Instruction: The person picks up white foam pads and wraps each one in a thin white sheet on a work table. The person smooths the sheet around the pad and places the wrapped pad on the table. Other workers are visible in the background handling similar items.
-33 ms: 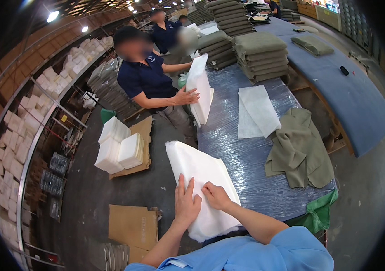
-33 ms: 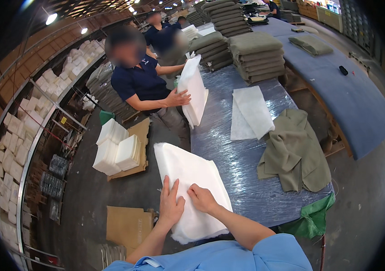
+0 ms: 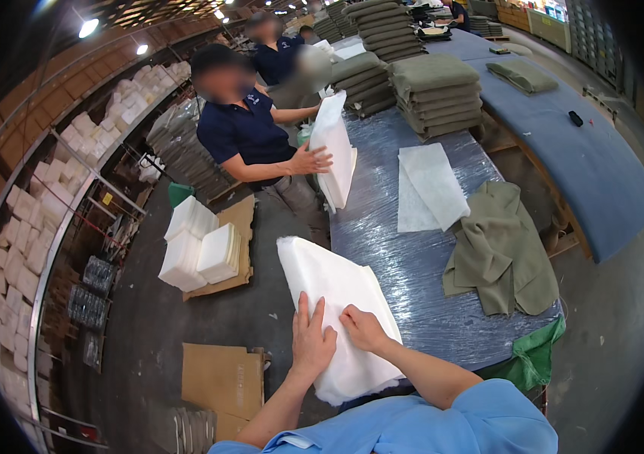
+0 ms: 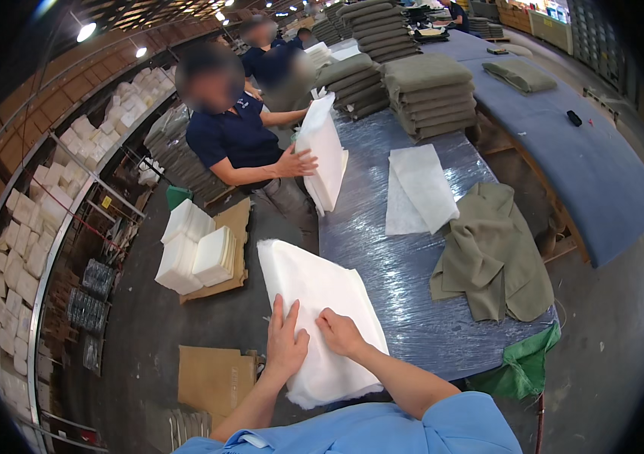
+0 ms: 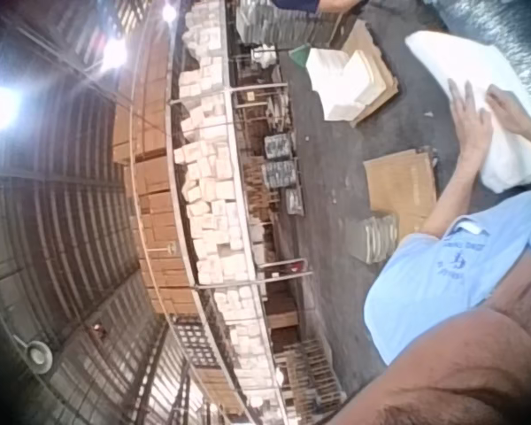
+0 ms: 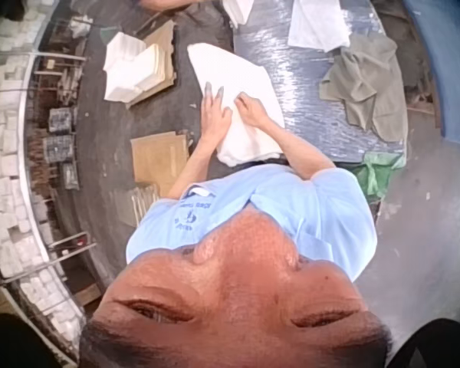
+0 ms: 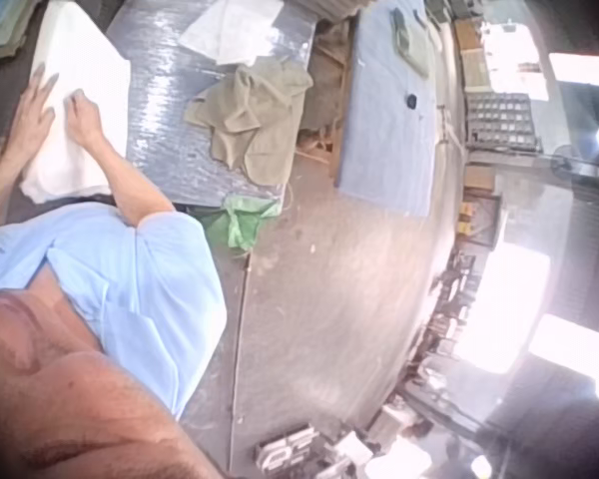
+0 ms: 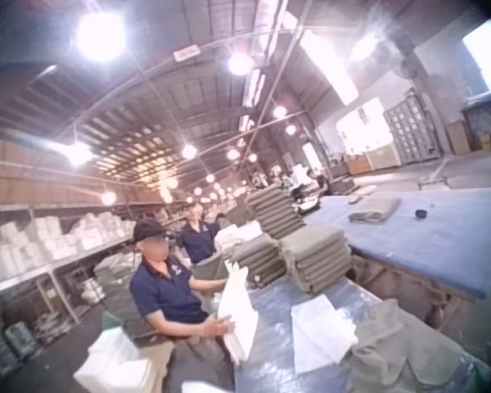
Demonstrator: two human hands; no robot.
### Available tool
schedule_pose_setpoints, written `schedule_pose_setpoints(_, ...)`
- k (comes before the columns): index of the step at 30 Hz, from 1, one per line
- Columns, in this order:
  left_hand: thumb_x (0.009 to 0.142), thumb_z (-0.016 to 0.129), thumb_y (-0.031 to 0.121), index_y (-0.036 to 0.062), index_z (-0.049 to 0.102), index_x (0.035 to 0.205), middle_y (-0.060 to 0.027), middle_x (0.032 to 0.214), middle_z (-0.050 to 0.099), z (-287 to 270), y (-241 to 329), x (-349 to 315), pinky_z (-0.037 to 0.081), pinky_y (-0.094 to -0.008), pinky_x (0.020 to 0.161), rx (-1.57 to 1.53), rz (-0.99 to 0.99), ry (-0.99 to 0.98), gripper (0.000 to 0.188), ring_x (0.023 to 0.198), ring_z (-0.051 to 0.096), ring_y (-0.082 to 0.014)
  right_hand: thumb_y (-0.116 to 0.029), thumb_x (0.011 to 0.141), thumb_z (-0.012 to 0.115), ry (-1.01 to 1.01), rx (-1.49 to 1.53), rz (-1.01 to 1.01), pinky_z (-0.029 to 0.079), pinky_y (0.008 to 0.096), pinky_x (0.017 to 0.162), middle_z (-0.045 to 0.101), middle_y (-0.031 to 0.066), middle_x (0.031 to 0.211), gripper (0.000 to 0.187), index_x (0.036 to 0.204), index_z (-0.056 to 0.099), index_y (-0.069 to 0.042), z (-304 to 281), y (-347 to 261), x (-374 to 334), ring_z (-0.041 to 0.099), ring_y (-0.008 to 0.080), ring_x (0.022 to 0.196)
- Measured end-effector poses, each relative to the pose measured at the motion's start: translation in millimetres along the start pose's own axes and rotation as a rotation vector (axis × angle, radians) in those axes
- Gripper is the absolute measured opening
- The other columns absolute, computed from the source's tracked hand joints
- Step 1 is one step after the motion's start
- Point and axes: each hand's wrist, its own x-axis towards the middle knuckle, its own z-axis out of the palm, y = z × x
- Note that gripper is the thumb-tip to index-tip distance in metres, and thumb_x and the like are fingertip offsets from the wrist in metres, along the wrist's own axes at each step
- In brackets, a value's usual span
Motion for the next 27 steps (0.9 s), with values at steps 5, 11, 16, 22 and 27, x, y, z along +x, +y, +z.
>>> schedule_pose_setpoints(5, 0.092, 0.058, 0.014, 0.0005, 0.049, 0.153, -0.0294, 0.169, 0.021, -4, 0, -3, 0.030, -0.0513, 0.123, -0.005, -0.006, 0.000, 0.063, 0.151, 0.031, -0.0485, -0.029, 0.103, 0.062, 0.102, 0.002, 0.065, 0.053, 0.0446, 0.074, 0.070, 0.0174, 0.089, 0.026, 0.104, 0.060, -0.003, 1, 7, -4, 0.069, 0.0354, 0.080)
schedule_pose_setpoints(11, 0.092, 0.058, 0.014, 0.0015, 0.049, 0.153, -0.0290, 0.169, 0.020, -2, 4, 1, 0.030, -0.0510, 0.123, -0.017, -0.019, -0.016, 0.064, 0.151, 0.031, -0.0481, -0.026, 0.101, 0.065, 0.185, 0.006, -0.062, 0.053, 0.0432, 0.075, 0.070, 0.0184, 0.099, 0.024, 0.104, 0.060, -0.003, 2, -11, 0, 0.070, 0.0346, 0.083)
schedule_pose_setpoints(16, 0.092, 0.058, 0.014, 0.0022, 0.047, 0.155, -0.0284, 0.170, 0.020, -4, 5, -2, 0.029, -0.0510, 0.124, 0.028, -0.042, -0.020, 0.065, 0.152, 0.031, -0.0474, -0.025, 0.102, 0.065, 0.062, 0.167, -0.032, 0.054, 0.0440, 0.076, 0.071, 0.0183, 0.095, 0.022, 0.106, 0.062, -0.004, 2, -29, -11, 0.071, 0.0362, 0.085)
schedule_pose_setpoints(22, 0.092, 0.057, 0.014, 0.0026, 0.046, 0.156, -0.0278, 0.171, 0.018, -2, 6, 1, 0.027, -0.0509, 0.124, 0.027, -0.035, -0.031, 0.066, 0.153, 0.029, -0.0471, -0.025, 0.102, 0.063, 0.011, -0.039, -0.021, 0.054, 0.0459, 0.074, 0.071, 0.0201, 0.090, 0.023, 0.114, 0.062, -0.005, -6, 11, 6, 0.071, 0.0367, 0.083)
schedule_pose_setpoints(27, 0.092, 0.057, 0.015, 0.0022, 0.046, 0.156, -0.0279, 0.171, 0.018, -4, 9, -2, 0.027, -0.0506, 0.125, 0.009, -0.060, -0.047, 0.066, 0.153, 0.028, -0.0469, -0.027, 0.104, 0.060, 0.097, 0.077, 0.096, 0.054, 0.0471, 0.077, 0.071, 0.0204, 0.092, 0.024, 0.113, 0.062, -0.005, -12, -1, 43, 0.071, 0.0381, 0.085)
